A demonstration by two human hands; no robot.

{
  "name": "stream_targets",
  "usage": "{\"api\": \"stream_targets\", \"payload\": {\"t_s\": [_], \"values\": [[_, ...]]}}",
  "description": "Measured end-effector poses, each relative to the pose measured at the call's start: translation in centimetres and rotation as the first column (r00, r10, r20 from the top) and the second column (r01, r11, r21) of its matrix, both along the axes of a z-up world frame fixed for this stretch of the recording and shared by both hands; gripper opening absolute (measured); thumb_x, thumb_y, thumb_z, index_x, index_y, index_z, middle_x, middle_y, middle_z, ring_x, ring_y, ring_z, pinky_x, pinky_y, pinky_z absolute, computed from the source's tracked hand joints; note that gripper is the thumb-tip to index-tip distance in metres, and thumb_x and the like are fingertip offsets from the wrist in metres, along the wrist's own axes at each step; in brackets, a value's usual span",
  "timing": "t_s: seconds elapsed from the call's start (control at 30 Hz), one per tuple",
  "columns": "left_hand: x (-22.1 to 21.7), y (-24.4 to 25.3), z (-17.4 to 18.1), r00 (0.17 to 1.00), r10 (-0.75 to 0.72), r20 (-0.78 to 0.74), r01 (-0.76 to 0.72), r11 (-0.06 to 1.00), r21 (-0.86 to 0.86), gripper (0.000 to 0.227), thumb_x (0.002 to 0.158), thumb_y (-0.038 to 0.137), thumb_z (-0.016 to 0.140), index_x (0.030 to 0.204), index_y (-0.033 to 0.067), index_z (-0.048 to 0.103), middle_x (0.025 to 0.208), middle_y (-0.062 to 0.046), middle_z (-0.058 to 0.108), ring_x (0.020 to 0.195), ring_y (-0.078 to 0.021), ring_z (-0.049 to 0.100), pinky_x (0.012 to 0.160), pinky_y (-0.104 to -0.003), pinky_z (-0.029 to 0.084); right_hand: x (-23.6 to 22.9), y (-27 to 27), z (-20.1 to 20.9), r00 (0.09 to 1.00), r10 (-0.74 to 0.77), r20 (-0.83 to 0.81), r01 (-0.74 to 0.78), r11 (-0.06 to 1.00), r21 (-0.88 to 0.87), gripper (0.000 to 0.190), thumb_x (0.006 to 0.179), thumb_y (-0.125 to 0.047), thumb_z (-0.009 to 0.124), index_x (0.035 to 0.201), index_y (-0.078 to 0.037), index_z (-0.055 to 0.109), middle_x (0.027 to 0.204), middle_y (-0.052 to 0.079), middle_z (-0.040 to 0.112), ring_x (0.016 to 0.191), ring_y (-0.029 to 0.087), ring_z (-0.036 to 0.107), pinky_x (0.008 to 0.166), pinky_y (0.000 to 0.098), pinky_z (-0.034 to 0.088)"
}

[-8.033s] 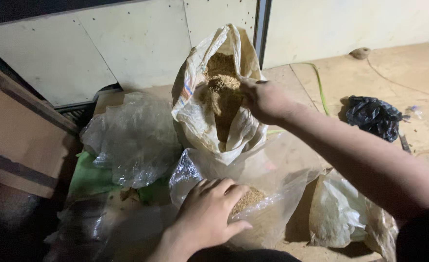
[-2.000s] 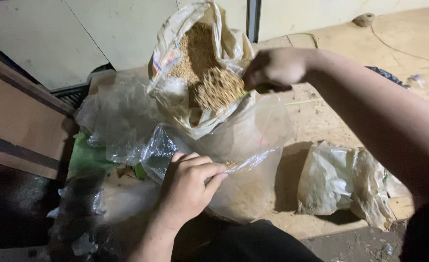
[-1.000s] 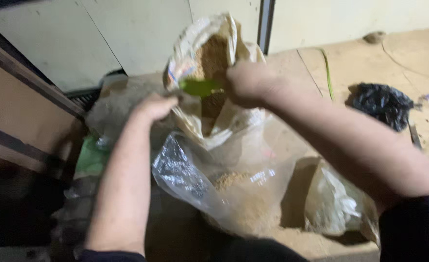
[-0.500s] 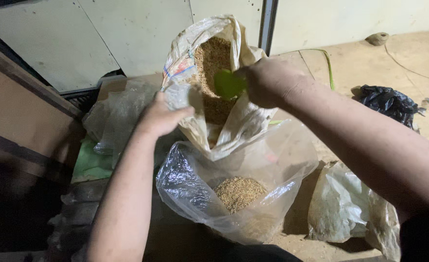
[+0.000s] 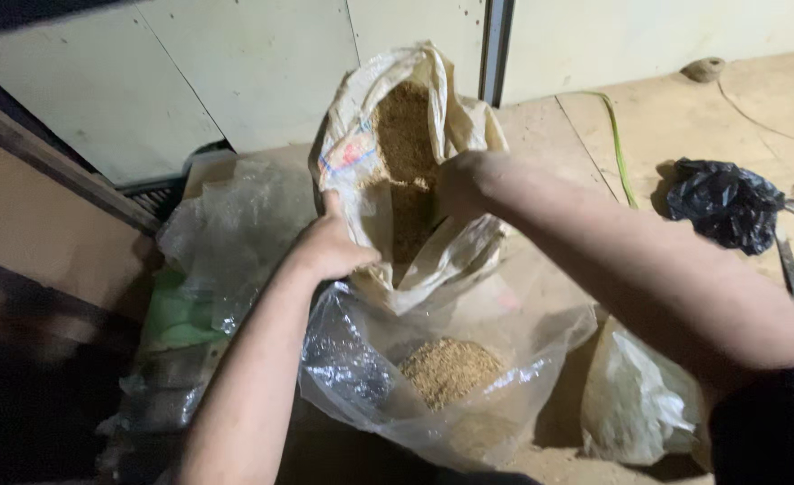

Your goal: The person scoops grains from a large sack using a green scoop and pours them into a clear plastic bag. The person repeats this action multiple times to fill the bag.

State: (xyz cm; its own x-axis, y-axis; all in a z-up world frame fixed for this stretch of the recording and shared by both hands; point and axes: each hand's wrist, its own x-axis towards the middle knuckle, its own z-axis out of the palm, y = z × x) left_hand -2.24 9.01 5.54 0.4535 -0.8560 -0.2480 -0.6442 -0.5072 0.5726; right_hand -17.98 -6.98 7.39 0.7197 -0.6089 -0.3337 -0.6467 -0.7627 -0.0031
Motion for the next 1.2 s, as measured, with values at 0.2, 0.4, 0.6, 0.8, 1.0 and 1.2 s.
{"api": "stream_targets", "payload": {"t_s": [0.2, 0.4, 0.6, 0.8, 1.0, 1.2], "values": [[1.7, -0.3, -2.3, 0.997, -0.020, 0.079, 0.022, 1.000, -0.015, 0.119, 0.073, 0.020, 0.086, 0.154, 0.0060, 0.000, 0.130, -0.030, 0.063, 0.120, -0.0369, 0.067, 0.108, -0.038, 0.050, 4.4, -4.0, -4.9, 0.996, 0.063, -0.070, -0.053, 0.990, 0.127, 0.028, 0.097, -0.011, 0.056, 0.118, -0.011, 0.073, 0.117, 0.012, 0.075, 0.102, 0.026, 0.075, 0.092, 0.0387, 0.059], [2.5, -0.4, -3.1, 0.998, -0.053, 0.018, 0.055, 0.985, -0.165, 0.123, 0.068, 0.016, 0.086, 0.154, 0.0080, -0.001, 0.135, -0.027, 0.060, 0.124, -0.0349, 0.063, 0.108, -0.038, 0.046, 3.3, -5.1, -5.9, 0.992, -0.030, 0.126, 0.017, 0.994, 0.104, 0.030, 0.095, -0.007, 0.057, 0.115, -0.005, 0.078, 0.115, 0.019, 0.076, 0.104, 0.030, 0.073, 0.092, 0.0398, 0.058], [3.3, 0.1, -3.0, 0.994, -0.099, 0.040, 0.102, 0.991, -0.087, 0.124, 0.072, 0.023, 0.088, 0.155, 0.0042, -0.002, 0.141, -0.029, 0.057, 0.129, -0.0342, 0.061, 0.112, -0.037, 0.045, 0.3, -3.2, -4.9, 0.952, 0.061, 0.301, -0.109, 0.983, 0.146, 0.038, 0.090, -0.014, 0.060, 0.126, -0.016, 0.073, 0.118, 0.014, 0.073, 0.109, 0.030, 0.070, 0.100, 0.0393, 0.054], [3.4, 0.0, -3.5, 0.998, -0.056, 0.029, 0.058, 0.996, -0.063, 0.130, 0.072, 0.022, 0.086, 0.158, 0.0055, -0.010, 0.150, -0.029, 0.047, 0.138, -0.0340, 0.053, 0.118, -0.037, 0.038, 2.9, -2.4, -5.3, 0.935, -0.080, 0.344, 0.019, 0.984, 0.178, 0.044, 0.090, -0.016, 0.059, 0.132, -0.021, 0.068, 0.124, 0.012, 0.070, 0.114, 0.030, 0.067, 0.104, 0.0405, 0.049], [5.0, 1.4, -3.3, 0.991, -0.120, -0.051, 0.109, 0.977, -0.183, 0.123, 0.075, 0.036, 0.087, 0.157, 0.0054, 0.000, 0.159, -0.026, 0.036, 0.147, -0.0342, 0.039, 0.120, -0.041, 0.030, 0.7, -4.2, -5.8, 0.830, 0.016, 0.558, -0.129, 0.978, 0.164, 0.048, 0.086, -0.022, 0.062, 0.133, -0.027, 0.070, 0.118, 0.014, 0.074, 0.104, 0.031, 0.071, 0.098, 0.0394, 0.053], [2.4, 4.3, -0.4, 0.994, 0.098, -0.048, -0.102, 0.988, -0.115, 0.100, 0.082, 0.056, 0.069, 0.157, 0.0112, 0.021, 0.153, -0.019, 0.049, 0.142, -0.0337, 0.050, 0.117, -0.048, 0.035, -0.4, -3.9, -2.9, 0.868, -0.016, 0.497, -0.049, 0.992, 0.117, 0.038, 0.095, -0.032, 0.060, 0.131, -0.032, 0.072, 0.113, 0.012, 0.077, 0.094, 0.027, 0.075, 0.095, 0.0356, 0.057]]}}
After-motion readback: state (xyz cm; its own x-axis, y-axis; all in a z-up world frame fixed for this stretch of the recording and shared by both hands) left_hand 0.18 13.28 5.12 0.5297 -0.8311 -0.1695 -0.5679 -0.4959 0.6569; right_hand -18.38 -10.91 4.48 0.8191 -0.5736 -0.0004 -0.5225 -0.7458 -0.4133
